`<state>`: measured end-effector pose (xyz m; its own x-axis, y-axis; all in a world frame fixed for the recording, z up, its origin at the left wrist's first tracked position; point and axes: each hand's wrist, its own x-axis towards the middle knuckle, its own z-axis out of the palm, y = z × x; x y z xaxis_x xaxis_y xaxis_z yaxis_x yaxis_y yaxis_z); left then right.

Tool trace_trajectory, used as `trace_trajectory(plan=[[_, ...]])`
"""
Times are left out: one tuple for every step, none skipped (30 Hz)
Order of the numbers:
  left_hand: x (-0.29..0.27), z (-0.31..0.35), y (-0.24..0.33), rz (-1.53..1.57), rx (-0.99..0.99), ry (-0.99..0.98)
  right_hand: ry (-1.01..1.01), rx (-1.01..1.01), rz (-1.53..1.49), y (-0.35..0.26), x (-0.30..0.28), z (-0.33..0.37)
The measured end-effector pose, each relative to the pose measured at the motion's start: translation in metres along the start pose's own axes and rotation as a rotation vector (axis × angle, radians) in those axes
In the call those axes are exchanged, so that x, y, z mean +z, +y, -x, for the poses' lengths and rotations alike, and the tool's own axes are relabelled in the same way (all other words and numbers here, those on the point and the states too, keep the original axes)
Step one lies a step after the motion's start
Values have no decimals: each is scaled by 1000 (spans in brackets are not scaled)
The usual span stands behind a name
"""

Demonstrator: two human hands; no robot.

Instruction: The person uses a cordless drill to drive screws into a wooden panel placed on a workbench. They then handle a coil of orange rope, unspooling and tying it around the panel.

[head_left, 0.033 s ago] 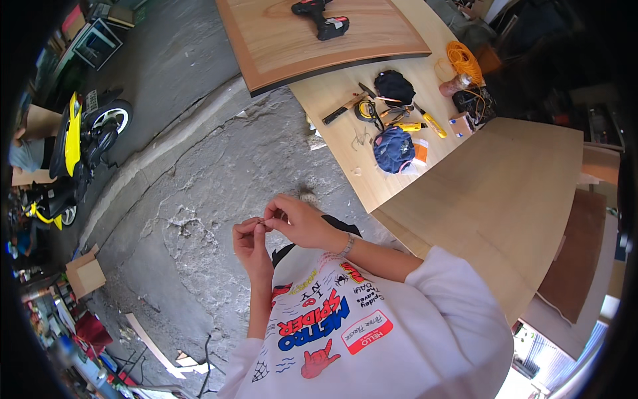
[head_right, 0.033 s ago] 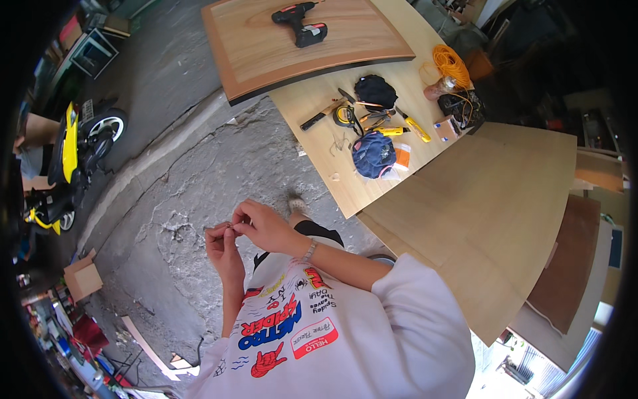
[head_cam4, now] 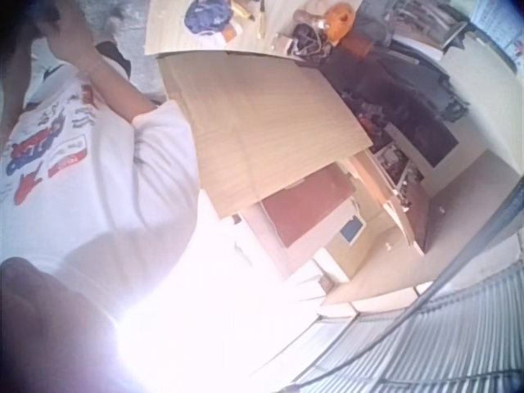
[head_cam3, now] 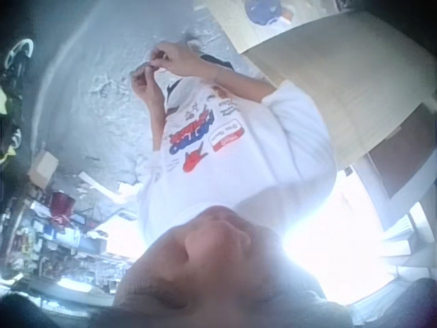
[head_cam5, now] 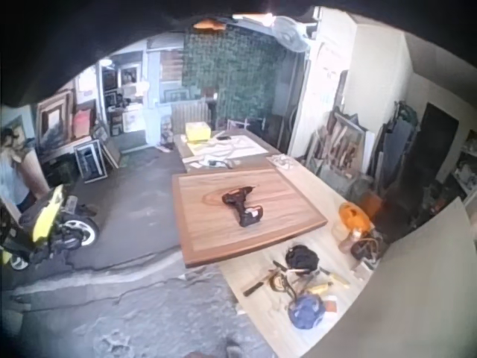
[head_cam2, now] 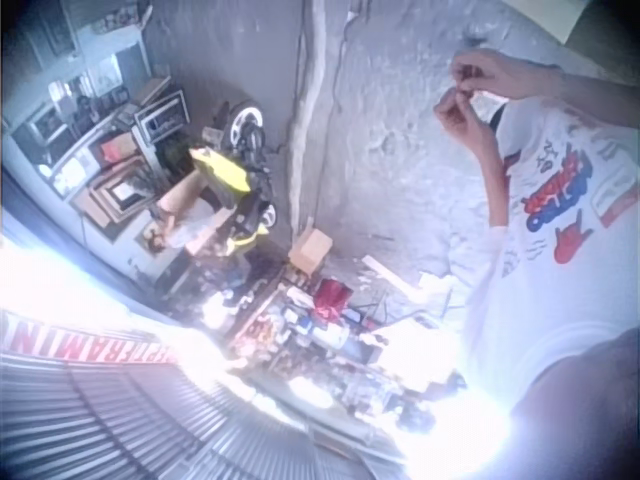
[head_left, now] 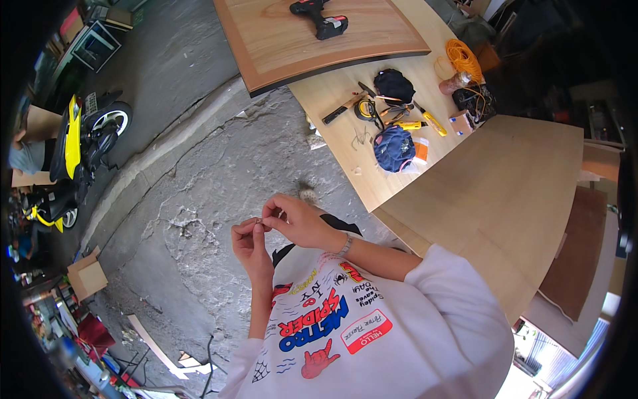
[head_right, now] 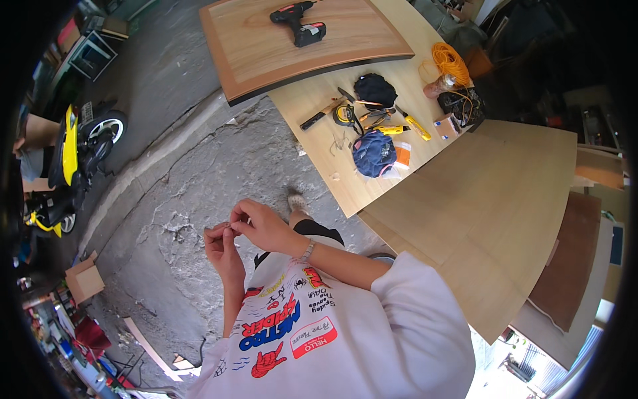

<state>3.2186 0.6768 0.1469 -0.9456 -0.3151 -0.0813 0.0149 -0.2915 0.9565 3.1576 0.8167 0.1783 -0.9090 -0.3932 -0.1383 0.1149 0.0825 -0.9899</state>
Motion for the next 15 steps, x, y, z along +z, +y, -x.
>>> trace_trajectory(plan=[[1,-5,3,-13,32,17,20,29,-89,2,6,-8],[4,-12,4,-27,50,17,81,-17,-108,3,11,-16],[9,-21,3,-40,67,14,145,-61,-125,4,14,-25],[14,-26,2,-52,72,13,212,-94,-141,6,14,-26],[20,-34,3,-71,21,-21,293,-85,-240,11,8,-30],[27,-44,8,-90,-28,-56,376,-79,-338,19,-3,-36],[32,-53,10,-109,-77,-94,462,-75,-435,29,-17,-44],[34,-60,7,-126,-108,-90,561,-22,-409,42,-38,-47],[36,-69,4,-148,-138,-83,656,34,-385,61,-66,-48],[39,-78,-1,-167,-173,-85,775,48,-278,101,-100,-43],[37,-86,-8,-181,-228,-100,887,68,-170,142,-133,-33],[31,-92,-17,-196,-279,-107,980,171,-268,161,-164,-20],[29,-100,-25,-214,-335,-121,1097,175,-45,189,-195,-3],[30,-110,-32,-246,-370,-146,1205,166,130,205,-219,14],[30,-118,-38,-278,-407,-163,1253,191,225,215,-240,27]])
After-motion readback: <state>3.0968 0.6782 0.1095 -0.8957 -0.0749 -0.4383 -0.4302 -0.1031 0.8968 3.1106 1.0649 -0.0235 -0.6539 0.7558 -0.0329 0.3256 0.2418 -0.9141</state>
